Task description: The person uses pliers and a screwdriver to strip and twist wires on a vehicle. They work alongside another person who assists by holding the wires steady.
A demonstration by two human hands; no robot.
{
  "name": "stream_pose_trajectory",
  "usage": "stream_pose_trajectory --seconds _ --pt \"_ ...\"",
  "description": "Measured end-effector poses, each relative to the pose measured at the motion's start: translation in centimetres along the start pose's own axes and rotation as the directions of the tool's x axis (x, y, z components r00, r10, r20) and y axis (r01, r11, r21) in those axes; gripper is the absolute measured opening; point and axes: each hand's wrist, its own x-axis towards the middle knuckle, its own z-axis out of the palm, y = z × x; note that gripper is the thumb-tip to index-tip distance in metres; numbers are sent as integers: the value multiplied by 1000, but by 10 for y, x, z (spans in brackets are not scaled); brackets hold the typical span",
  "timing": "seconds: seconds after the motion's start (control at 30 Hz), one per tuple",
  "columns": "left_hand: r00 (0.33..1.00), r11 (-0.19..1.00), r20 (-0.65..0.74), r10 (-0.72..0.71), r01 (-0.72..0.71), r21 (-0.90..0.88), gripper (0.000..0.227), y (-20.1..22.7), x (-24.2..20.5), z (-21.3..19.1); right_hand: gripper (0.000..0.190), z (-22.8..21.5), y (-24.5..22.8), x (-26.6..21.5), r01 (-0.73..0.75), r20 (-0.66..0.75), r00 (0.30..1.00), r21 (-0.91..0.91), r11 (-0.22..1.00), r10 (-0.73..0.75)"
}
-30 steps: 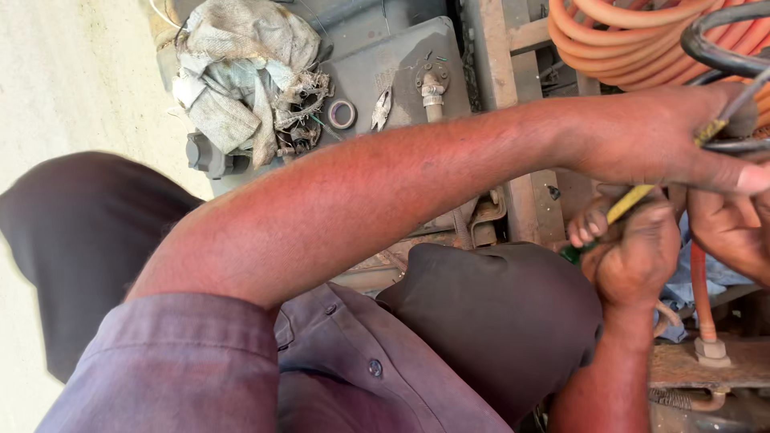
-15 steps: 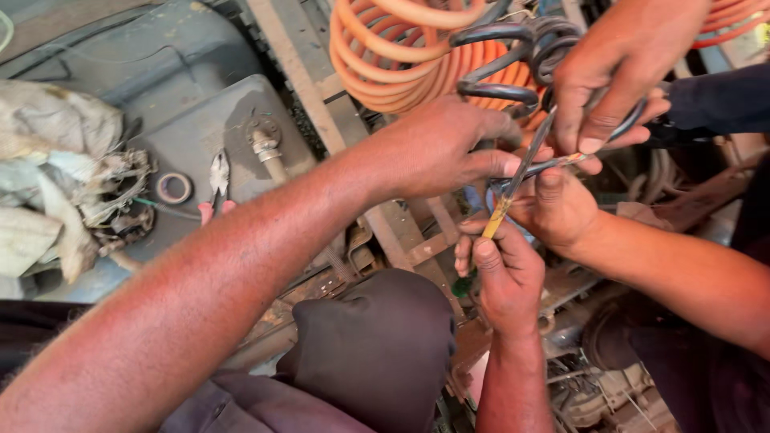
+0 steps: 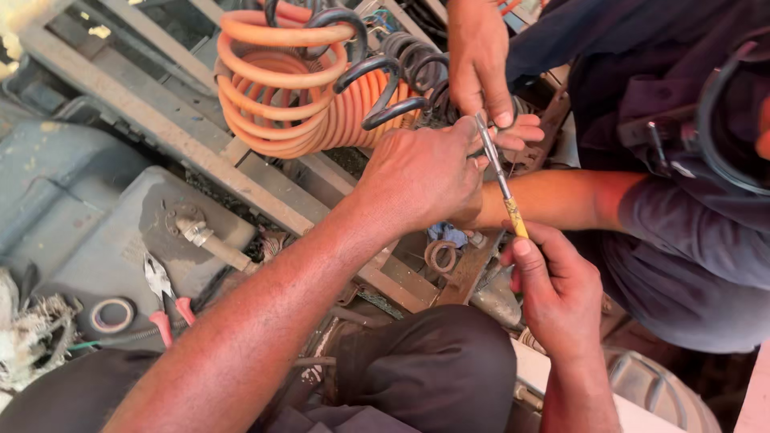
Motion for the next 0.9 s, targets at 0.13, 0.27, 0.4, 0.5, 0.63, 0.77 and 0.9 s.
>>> stream_pose_trajectory --seconds 0.13,0.27,0.4,0.5,0.63,0.77,0.9 --pt "995 1000 98 -20 22 -18 44 1 14 -20 32 -14 -22 -29 -174 -129 978 -93 980 162" --pt "990 999 132 -49 47 13 48 -22 2 -29 32 -23 -23 -35 -316 -145 947 -256 914 287" --pt "856 768 317 -408 510 -388 43 -49 -31 -18 34 -20 -15 -28 -123 -76 992 -368 922 102" --pt "855 559 399 -333 519 -647 43 -55 -48 -11 37 -12 -14 -20 0 16 1000 -397 918 7" --pt "851 453 428 -305 525 -721 49 -54 -64 0 36 -1 -13 -14 94 91 994 -423 901 -61" --pt "858 358 423 -291 507 -784 54 -59 -75 11 33 6 -13 -10 154 85 988 -442 884 -129" --pt "843 374 421 -335 529 -761 52 -74 -85 16 32 14 -19 -5 60 132 991 -525 849 12"
